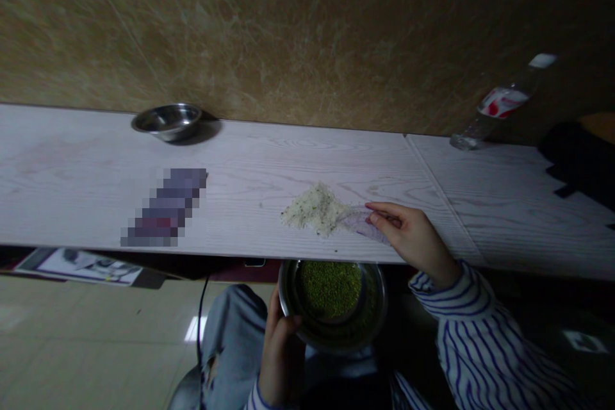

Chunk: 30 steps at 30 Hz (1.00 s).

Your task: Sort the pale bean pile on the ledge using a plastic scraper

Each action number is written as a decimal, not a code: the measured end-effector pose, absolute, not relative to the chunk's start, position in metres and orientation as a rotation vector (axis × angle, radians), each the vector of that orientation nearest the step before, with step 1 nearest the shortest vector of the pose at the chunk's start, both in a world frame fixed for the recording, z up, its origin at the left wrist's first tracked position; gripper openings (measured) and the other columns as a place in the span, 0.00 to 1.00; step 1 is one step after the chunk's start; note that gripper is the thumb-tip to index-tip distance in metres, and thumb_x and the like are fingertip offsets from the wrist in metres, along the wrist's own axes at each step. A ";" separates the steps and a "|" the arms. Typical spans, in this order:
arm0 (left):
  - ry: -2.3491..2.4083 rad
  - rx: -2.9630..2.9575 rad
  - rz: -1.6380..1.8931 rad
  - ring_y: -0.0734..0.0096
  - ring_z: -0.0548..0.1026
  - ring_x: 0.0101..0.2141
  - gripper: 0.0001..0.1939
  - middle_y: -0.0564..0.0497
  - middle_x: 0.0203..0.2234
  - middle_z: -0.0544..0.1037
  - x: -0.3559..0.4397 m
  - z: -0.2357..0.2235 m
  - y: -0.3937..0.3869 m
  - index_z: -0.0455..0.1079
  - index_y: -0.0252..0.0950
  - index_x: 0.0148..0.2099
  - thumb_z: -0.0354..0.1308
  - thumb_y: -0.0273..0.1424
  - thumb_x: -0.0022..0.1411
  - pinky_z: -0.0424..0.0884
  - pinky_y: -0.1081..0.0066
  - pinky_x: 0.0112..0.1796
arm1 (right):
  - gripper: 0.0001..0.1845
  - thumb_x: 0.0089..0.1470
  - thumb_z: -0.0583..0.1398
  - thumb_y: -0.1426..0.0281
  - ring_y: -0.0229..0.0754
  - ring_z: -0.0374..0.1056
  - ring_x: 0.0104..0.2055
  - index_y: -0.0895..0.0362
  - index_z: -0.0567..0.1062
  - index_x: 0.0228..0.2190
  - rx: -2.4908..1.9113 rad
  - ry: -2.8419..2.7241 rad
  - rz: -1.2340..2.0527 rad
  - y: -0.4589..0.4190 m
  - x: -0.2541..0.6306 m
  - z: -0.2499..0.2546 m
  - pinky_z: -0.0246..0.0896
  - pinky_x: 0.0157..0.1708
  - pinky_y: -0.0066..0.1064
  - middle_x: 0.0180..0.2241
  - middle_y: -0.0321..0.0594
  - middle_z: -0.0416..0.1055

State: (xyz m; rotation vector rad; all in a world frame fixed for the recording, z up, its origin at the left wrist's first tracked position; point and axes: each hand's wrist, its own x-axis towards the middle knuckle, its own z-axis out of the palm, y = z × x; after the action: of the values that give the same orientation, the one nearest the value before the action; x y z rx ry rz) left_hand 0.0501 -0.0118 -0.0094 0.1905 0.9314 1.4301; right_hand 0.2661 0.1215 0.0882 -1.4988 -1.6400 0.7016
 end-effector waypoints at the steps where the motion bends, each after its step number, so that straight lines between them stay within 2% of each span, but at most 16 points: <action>1: 0.932 0.189 1.430 0.48 0.73 0.55 0.35 0.47 0.51 0.80 0.050 -0.009 -0.012 0.71 0.48 0.64 0.64 0.31 0.52 0.69 0.56 0.54 | 0.15 0.54 0.63 0.65 0.51 0.81 0.39 0.57 0.85 0.41 -1.493 -1.651 0.723 0.122 0.263 0.088 0.77 0.45 0.42 0.36 0.47 0.84; 9: 0.946 0.134 1.415 0.45 0.72 0.57 0.33 0.46 0.49 0.81 0.051 -0.007 -0.013 0.72 0.46 0.62 0.64 0.31 0.52 0.65 0.53 0.58 | 0.15 0.53 0.64 0.65 0.50 0.81 0.38 0.56 0.85 0.41 -1.457 -1.655 0.845 0.112 0.263 0.098 0.78 0.43 0.40 0.36 0.46 0.85; 18: 0.935 0.168 1.423 0.50 0.73 0.54 0.33 0.47 0.51 0.80 0.050 -0.010 -0.012 0.72 0.47 0.63 0.63 0.30 0.53 0.67 0.58 0.54 | 0.14 0.52 0.64 0.66 0.49 0.82 0.38 0.56 0.85 0.39 -1.474 -1.646 0.825 0.108 0.266 0.098 0.79 0.43 0.39 0.35 0.45 0.85; 22: 0.926 0.183 1.434 0.49 0.71 0.56 0.32 0.48 0.53 0.79 0.050 -0.009 -0.012 0.72 0.47 0.63 0.62 0.30 0.53 0.68 0.59 0.53 | 0.14 0.52 0.64 0.66 0.50 0.81 0.37 0.56 0.85 0.39 -1.476 -1.653 0.875 0.105 0.266 0.097 0.79 0.40 0.39 0.36 0.46 0.85; 26: 0.958 0.192 1.409 0.47 0.72 0.55 0.33 0.46 0.52 0.79 0.050 -0.007 -0.012 0.71 0.47 0.63 0.61 0.31 0.53 0.70 0.56 0.52 | 0.14 0.53 0.63 0.66 0.50 0.81 0.37 0.56 0.85 0.39 -1.464 -1.676 0.894 0.102 0.265 0.097 0.79 0.41 0.40 0.35 0.46 0.84; 30: 0.959 0.182 1.426 0.46 0.73 0.54 0.33 0.46 0.52 0.79 0.050 -0.005 -0.012 0.73 0.46 0.62 0.63 0.31 0.52 0.66 0.52 0.56 | 0.14 0.53 0.62 0.67 0.49 0.81 0.37 0.57 0.85 0.40 -1.451 -1.685 0.913 0.102 0.258 0.097 0.78 0.41 0.40 0.34 0.46 0.84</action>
State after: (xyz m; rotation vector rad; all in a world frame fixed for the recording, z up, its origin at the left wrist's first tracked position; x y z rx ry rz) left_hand 0.0503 -0.0118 -0.0053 0.1825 0.9588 1.4257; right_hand 0.2575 0.1019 0.0974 -1.4508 -1.6847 0.9128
